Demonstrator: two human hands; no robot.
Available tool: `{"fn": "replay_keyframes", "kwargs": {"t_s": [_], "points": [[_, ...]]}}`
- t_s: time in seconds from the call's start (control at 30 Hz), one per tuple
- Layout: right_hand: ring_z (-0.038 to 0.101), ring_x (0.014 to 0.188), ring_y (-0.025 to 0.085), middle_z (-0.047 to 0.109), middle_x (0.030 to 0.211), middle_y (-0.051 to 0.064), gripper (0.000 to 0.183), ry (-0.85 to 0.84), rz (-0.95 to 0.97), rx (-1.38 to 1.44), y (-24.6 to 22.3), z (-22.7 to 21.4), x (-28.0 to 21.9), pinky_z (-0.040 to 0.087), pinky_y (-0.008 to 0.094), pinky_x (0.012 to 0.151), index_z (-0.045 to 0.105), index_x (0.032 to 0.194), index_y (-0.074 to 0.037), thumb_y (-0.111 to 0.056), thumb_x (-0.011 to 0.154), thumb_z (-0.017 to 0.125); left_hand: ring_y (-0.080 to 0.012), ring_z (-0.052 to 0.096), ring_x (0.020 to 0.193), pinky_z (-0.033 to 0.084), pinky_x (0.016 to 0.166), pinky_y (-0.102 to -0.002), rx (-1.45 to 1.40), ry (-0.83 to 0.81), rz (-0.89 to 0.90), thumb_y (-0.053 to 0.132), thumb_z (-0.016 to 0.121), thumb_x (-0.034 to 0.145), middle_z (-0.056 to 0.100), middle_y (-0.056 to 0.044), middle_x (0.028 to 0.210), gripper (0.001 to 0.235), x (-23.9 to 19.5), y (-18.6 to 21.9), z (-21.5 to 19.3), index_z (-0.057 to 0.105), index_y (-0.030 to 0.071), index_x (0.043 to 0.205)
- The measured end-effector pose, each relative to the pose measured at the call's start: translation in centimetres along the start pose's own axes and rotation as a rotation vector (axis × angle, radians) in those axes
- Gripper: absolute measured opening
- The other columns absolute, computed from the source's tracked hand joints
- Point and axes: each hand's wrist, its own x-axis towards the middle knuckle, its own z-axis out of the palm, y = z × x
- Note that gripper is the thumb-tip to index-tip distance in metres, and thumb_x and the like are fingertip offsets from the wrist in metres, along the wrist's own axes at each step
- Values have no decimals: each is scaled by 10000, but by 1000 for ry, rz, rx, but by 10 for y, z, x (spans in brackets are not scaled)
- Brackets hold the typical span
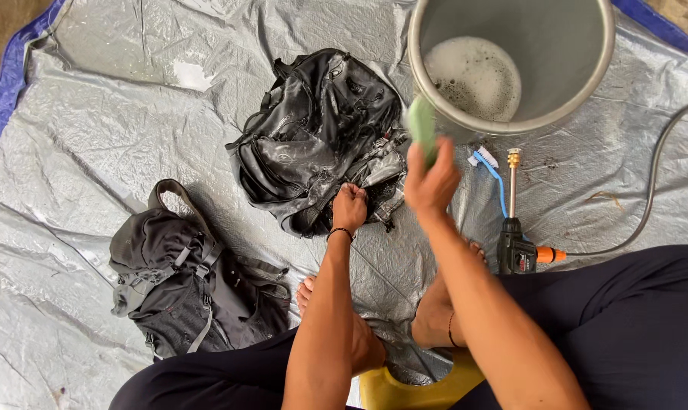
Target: The person scrubs a black backpack and a hydration vest with a brush and soapy water on a silver tarp.
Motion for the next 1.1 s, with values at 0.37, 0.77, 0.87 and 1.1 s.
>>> {"fn": "replay_keyframes", "kwargs": {"t_s": [0.37,0.77,0.87,1.1], "points": [[711,672,250,795,832,126,500,-930,568,-723,-57,-42,224,566,421,661,782,964,35,-235,1193,428,-205,435,908,418,931,-339,-263,-93,-93,194,407,1123,465,-50,1026,154,23,-29,14,404,130,983],[696,1000,435,753,1004,343,440,-1390,363,-642,41,5,225,555,527,874,797,1138,182,-116,969,520,-260,676,732,482,713,-401,-32,-88,-70,452,737,974,627,17,739,392,-48,59,-33,471,207,1125],[689,789,428,723,895,345,347,-1213,497,-239,72,4,233,548,565,663,775,1121,98,-29,879,560,-223,715,816,526,798,-382,-167,-81,-65,263,787,874,712,23,818,385,-51,64,-33,515,208,1139],[733,709,302,747,1048,222,418,-1035,630,474,-33,-93,223,610,458,484,565,1303,-260,-44,952,498,-271,816,893,641,795,-425,-164,192,-38,236,764,843,842,-51,915,122,-53,75,-46,813,180,940]]}}
